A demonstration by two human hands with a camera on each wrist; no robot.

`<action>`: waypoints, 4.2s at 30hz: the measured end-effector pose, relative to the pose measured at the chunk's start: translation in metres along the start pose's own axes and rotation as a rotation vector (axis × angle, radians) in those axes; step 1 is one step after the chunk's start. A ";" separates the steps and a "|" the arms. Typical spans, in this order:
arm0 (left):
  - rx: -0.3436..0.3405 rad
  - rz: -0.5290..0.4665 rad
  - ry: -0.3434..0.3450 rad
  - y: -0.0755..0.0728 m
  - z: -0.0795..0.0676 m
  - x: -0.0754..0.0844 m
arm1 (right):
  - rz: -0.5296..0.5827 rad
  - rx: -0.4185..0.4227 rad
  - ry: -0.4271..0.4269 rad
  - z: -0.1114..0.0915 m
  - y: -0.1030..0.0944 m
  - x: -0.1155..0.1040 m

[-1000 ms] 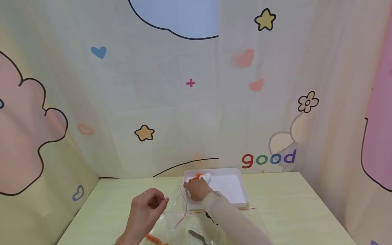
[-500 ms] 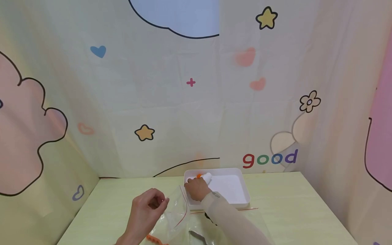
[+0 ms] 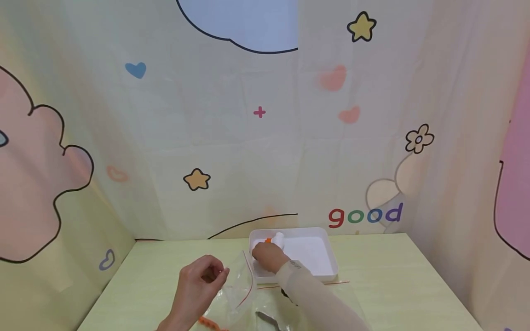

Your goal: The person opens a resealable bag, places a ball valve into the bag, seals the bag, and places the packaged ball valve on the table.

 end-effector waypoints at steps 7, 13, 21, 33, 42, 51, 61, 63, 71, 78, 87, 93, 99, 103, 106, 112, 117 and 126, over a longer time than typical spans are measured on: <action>0.027 0.000 0.047 -0.001 -0.001 0.005 | -0.196 0.099 -0.145 -0.008 -0.017 0.001; 0.034 -0.003 0.057 -0.001 -0.002 0.009 | -0.245 0.167 -0.196 -0.019 -0.032 0.004; 0.012 0.005 0.022 -0.002 0.000 0.010 | -0.212 0.252 -0.136 -0.036 -0.048 0.019; -0.023 -0.022 -0.007 0.003 0.002 0.007 | -0.166 0.454 -0.107 -0.074 -0.079 0.029; -0.041 -0.023 -0.023 0.005 0.004 0.005 | -0.068 0.531 -0.050 -0.100 -0.114 0.030; -0.032 -0.031 0.001 0.008 0.008 0.006 | -0.017 0.676 -0.103 -0.137 -0.149 0.020; 0.001 -0.049 0.062 0.010 0.015 0.011 | -0.047 0.915 -0.235 -0.184 -0.190 -0.008; -0.003 -0.052 0.066 0.011 0.016 0.011 | -0.069 0.951 -0.246 -0.192 -0.196 -0.012; -0.012 -0.038 0.063 0.016 0.019 0.013 | -0.058 1.077 -0.280 -0.226 -0.220 -0.026; -0.020 -0.029 0.039 0.021 0.024 0.014 | -0.054 1.205 -0.349 -0.250 -0.234 -0.043; -0.002 0.033 0.065 0.026 0.028 0.020 | -0.055 1.238 -0.441 -0.256 -0.235 -0.067; 0.003 0.047 0.075 0.028 0.029 0.025 | -0.048 1.206 -0.486 -0.253 -0.228 -0.073; 0.006 0.063 0.089 0.031 0.029 0.030 | -0.060 1.159 -0.532 -0.247 -0.218 -0.079; 0.001 0.051 0.090 0.032 0.029 0.033 | -0.063 1.130 -0.545 -0.244 -0.210 -0.080; -0.012 0.037 0.071 0.033 0.029 0.034 | -0.065 1.110 -0.551 -0.242 -0.204 -0.079; -0.018 -0.013 0.049 0.032 0.028 0.036 | -0.083 1.072 -0.565 -0.238 -0.193 -0.081; -0.005 -0.048 0.067 0.030 0.028 0.040 | -0.076 1.024 -0.551 -0.234 -0.185 -0.080; -0.002 -0.086 0.078 0.027 0.026 0.047 | -0.082 0.921 -0.514 -0.223 -0.168 -0.078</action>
Point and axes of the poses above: each hand's wrist, its own z-axis towards the middle knuckle, its own y-axis out of the palm, x = y × z, the point moved 6 cm from there along z, towards the middle knuckle, and after that the axes turned 10 degrees about -x, right-handed, at the moved point
